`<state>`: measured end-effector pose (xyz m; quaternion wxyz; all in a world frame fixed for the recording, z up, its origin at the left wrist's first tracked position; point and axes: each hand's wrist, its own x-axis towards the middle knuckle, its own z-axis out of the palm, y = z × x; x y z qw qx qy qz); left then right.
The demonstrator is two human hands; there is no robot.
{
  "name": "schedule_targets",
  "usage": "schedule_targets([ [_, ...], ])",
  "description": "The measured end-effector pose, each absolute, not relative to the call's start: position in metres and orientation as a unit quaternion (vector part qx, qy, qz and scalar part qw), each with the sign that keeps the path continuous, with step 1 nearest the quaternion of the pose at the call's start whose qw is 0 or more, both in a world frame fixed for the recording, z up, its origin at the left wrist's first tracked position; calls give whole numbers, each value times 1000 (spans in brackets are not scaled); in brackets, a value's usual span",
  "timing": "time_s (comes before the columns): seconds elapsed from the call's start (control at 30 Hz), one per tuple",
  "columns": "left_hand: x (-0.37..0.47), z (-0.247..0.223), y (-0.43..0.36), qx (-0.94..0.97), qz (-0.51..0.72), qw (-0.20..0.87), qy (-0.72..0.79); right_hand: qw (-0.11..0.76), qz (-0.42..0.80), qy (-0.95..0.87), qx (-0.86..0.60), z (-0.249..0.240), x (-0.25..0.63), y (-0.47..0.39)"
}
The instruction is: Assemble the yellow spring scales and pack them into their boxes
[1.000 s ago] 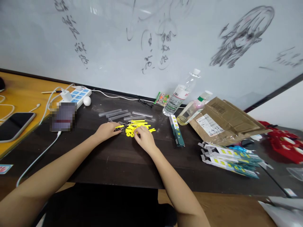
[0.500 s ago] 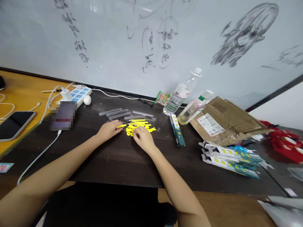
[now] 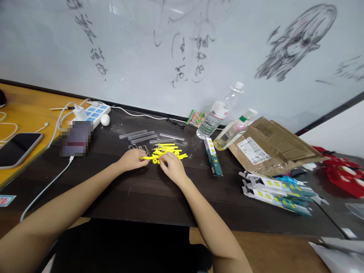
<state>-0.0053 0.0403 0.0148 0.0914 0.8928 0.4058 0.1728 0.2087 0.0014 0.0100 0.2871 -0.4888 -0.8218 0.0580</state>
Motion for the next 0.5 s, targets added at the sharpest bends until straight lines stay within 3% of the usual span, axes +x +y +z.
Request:
schedule_targets([
  [0.2, -10, 15, 46, 808, 271, 74, 517, 257, 44, -859, -441, 7, 198, -2],
  [0.33, -9, 13, 47, 802, 273, 71, 526, 185, -13, -893, -410, 2, 176, -4],
  [0.5, -8, 9, 45, 812, 265, 66, 515, 164, -1, -903, -397, 2, 167, -9],
])
